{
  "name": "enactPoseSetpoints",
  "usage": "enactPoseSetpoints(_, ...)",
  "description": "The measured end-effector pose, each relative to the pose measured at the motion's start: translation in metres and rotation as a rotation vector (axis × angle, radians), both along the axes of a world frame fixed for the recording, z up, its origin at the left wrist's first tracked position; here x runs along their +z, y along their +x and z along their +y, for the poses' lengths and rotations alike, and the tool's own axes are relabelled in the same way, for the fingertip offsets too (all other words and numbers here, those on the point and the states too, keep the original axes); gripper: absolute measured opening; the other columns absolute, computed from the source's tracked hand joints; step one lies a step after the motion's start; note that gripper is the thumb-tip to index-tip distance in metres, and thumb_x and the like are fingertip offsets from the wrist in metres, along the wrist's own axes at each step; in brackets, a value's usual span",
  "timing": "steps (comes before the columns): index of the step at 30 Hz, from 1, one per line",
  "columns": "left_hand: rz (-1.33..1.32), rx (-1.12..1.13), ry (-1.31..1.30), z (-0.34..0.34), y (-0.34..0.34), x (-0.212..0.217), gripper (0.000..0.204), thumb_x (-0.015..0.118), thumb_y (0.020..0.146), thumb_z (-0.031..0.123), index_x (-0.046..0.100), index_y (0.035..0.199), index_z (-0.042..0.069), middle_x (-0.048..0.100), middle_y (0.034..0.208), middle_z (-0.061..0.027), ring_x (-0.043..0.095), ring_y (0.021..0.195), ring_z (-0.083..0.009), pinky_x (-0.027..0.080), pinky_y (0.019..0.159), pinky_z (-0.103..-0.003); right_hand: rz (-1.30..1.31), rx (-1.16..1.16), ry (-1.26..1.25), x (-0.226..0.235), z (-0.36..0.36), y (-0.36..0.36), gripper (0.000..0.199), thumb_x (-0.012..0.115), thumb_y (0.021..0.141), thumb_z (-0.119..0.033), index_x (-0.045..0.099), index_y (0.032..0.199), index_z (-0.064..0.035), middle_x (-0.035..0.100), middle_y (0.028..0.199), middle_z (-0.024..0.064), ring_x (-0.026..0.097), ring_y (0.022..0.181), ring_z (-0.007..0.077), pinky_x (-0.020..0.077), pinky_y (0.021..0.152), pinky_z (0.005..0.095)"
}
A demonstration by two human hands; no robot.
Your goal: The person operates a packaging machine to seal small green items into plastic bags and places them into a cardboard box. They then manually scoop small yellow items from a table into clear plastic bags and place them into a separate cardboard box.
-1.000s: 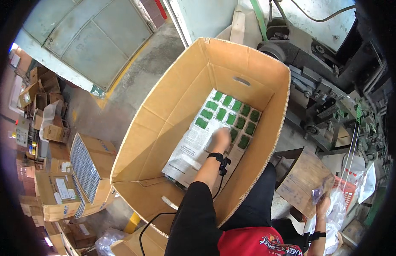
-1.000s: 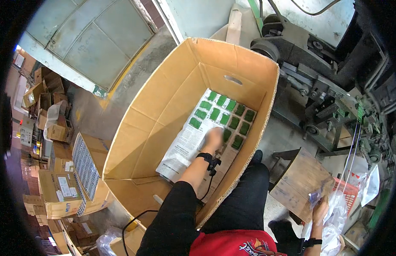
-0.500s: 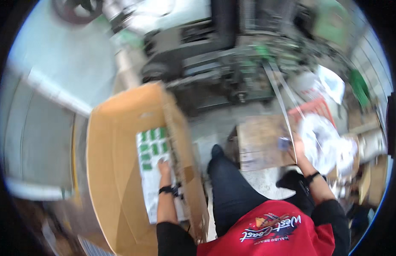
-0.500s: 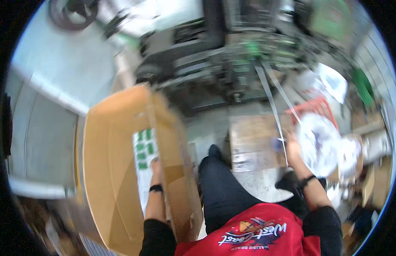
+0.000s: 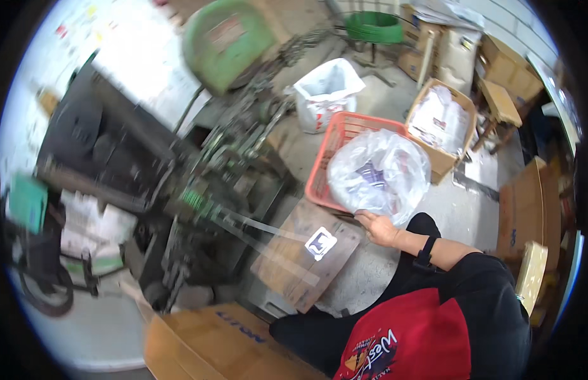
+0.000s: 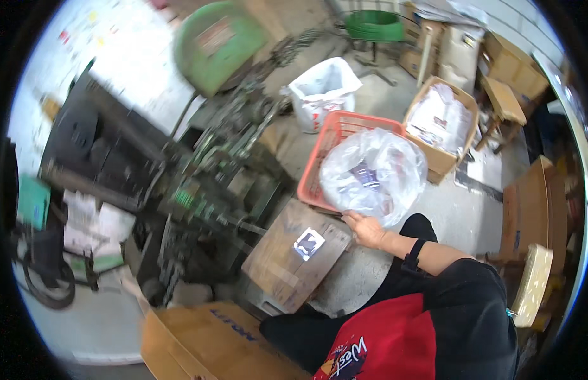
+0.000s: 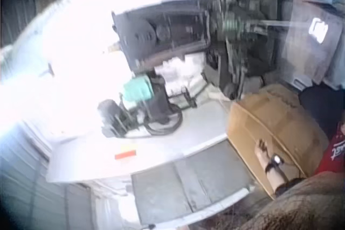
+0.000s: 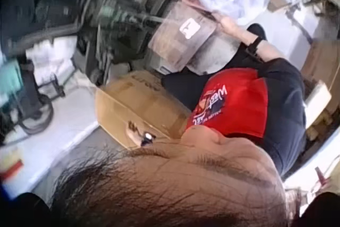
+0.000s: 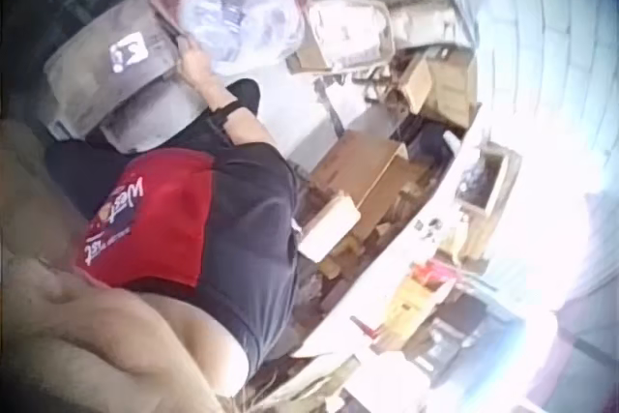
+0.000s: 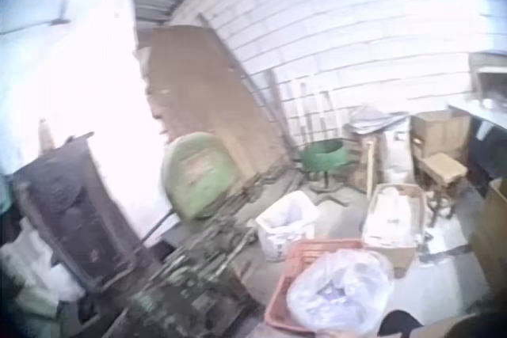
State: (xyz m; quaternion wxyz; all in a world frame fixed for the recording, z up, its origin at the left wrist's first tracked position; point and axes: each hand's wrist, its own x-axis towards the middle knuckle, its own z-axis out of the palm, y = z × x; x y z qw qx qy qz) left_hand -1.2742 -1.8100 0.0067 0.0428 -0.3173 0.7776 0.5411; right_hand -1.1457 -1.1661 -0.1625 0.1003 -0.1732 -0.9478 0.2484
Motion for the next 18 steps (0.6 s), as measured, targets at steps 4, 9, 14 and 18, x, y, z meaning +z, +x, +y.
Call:
enactPoseSetpoints(4,0.261,-0.181,-0.103,0.002,0.01,0.055,0.047,0.037,0.093,0.023,0.041,0.125,-0.011,0.049,0.125,-0.024,0.049,0.114,-0.0329,0.043,0.096,-0.04,0.062,-0.124,-0.009,-0.009,0.044,0.035,0.044,0.055,0.073,-0.001,0.051,0.116,-0.005,0.052,0.119,0.0105,0.061,0.093,0.0292,0.0506,0.073,0.0361)
enactPoseSetpoints(9,0.331,-0.391,-0.085,0.196,-0.008,0.142,0.045,0.037,0.093,0.022,0.043,0.124,-0.01,0.051,0.122,-0.0236,0.052,0.109,-0.0329,0.044,0.093,-0.042,0.384,-0.952,-1.356,0.021,0.105,0.11,0.024,0.045,0.082,-0.005,0.056,0.103,0.0009,0.06,0.097,0.0125,0.06,0.085,0.0203,0.0492,0.07,0.0379)
enactPoseSetpoints(14,0.284,-0.645,-0.029,0.359,0.002,0.207,0.042,0.037,0.093,0.02,0.044,0.123,-0.008,0.053,0.119,-0.0232,0.055,0.104,-0.0328,0.046,0.09,-0.044,0.91,-1.138,-1.956,0.039,0.165,0.22,0.019,0.042,0.087,-0.013,0.056,0.094,-0.0008,0.059,0.087,0.0088,0.056,0.073,0.0172,0.0467,0.062,0.0323)
enactPoseSetpoints(18,0.127,-0.968,0.128,0.494,0.03,0.224,0.036,0.038,0.094,0.015,0.046,0.12,-0.008,0.055,0.115,-0.0237,0.058,0.098,-0.0341,0.049,0.085,-0.043,1.001,-1.126,-1.865,0.121,0.222,0.287,0.018,0.046,0.088,-0.017,0.056,0.09,-0.0025,0.059,0.084,0.0067,0.056,0.07,0.0167,0.0465,0.061,0.0317)
